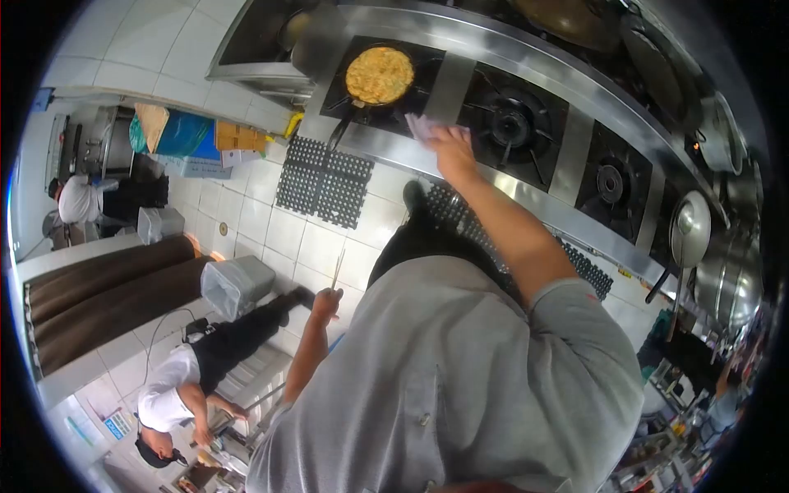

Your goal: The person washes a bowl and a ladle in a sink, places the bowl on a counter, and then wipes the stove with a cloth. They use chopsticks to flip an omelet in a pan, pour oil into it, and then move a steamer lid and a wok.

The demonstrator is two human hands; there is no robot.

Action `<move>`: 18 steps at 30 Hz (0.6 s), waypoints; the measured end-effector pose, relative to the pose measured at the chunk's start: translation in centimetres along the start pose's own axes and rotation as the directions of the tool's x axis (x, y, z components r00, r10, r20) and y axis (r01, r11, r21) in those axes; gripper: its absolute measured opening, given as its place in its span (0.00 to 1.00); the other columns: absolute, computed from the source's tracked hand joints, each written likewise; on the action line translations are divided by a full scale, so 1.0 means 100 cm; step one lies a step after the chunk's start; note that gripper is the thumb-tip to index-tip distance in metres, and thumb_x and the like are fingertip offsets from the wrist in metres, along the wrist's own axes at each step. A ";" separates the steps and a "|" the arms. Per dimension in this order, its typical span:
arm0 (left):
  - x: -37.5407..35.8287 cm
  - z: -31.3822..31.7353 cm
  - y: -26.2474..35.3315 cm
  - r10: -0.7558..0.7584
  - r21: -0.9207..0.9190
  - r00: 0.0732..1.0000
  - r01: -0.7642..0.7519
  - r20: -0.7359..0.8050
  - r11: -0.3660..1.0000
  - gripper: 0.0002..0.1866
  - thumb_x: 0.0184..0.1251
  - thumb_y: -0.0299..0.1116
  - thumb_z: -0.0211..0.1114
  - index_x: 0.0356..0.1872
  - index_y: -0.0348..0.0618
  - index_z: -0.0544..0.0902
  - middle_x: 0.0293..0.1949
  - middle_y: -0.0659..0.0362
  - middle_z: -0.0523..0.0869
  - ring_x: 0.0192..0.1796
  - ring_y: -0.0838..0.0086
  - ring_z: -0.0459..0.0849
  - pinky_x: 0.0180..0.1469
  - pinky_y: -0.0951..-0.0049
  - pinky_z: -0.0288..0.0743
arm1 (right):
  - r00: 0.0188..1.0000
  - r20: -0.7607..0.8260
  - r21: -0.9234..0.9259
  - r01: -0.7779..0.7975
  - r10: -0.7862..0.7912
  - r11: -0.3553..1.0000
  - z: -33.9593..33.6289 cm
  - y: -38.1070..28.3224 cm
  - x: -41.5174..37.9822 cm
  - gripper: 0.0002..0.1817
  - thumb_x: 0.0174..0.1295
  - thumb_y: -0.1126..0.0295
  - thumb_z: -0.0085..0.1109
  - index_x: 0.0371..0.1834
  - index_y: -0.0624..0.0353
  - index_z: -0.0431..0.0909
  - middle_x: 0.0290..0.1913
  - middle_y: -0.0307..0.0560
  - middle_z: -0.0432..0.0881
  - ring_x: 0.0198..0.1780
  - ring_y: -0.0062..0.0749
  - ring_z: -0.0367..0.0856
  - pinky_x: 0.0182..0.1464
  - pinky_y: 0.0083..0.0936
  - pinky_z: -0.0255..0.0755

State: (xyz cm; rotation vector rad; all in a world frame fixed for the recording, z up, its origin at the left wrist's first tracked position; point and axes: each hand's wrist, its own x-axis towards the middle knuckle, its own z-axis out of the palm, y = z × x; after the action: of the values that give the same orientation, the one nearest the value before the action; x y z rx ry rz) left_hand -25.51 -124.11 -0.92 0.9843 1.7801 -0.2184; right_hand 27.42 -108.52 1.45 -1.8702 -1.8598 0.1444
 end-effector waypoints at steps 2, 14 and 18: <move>-0.014 -0.003 0.006 0.002 -0.035 0.999 -0.003 -0.032 0.999 0.23 0.71 0.47 0.64 0.44 0.30 0.82 0.32 0.52 0.81 0.33 0.61 0.84 0.32 0.55 0.88 | 0.994 0.097 -0.021 -0.046 0.048 0.999 -0.010 0.003 -0.010 0.15 0.68 0.69 0.56 0.52 0.49 0.91 0.61 0.44 0.84 0.69 0.45 0.75 0.73 0.49 0.62; 0.006 0.050 -0.080 0.381 0.205 0.921 -0.389 0.080 0.898 0.22 0.71 0.47 0.63 0.40 0.31 0.84 0.27 0.49 0.81 0.26 0.58 0.87 0.25 0.61 0.86 | 0.994 0.066 -0.029 -0.087 0.089 0.996 -0.006 -0.043 0.008 0.11 0.63 0.71 0.62 0.40 0.48 0.94 0.57 0.40 0.84 0.64 0.47 0.74 0.66 0.46 0.69; -0.035 0.051 -0.058 0.225 -0.017 0.974 -0.226 -0.035 0.974 0.21 0.72 0.47 0.63 0.39 0.33 0.84 0.29 0.49 0.84 0.24 0.60 0.86 0.22 0.61 0.82 | 0.973 -0.024 0.244 -0.219 0.231 0.945 0.028 -0.027 -0.006 0.15 0.58 0.74 0.67 0.44 0.40 0.94 0.58 0.37 0.83 0.66 0.46 0.73 0.68 0.41 0.69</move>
State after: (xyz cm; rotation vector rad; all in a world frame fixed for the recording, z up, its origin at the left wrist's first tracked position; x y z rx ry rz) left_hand -25.59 -132.51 -1.93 1.1707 1.6799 -0.0404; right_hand 23.78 -108.52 -0.04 -1.8902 -1.5141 0.3769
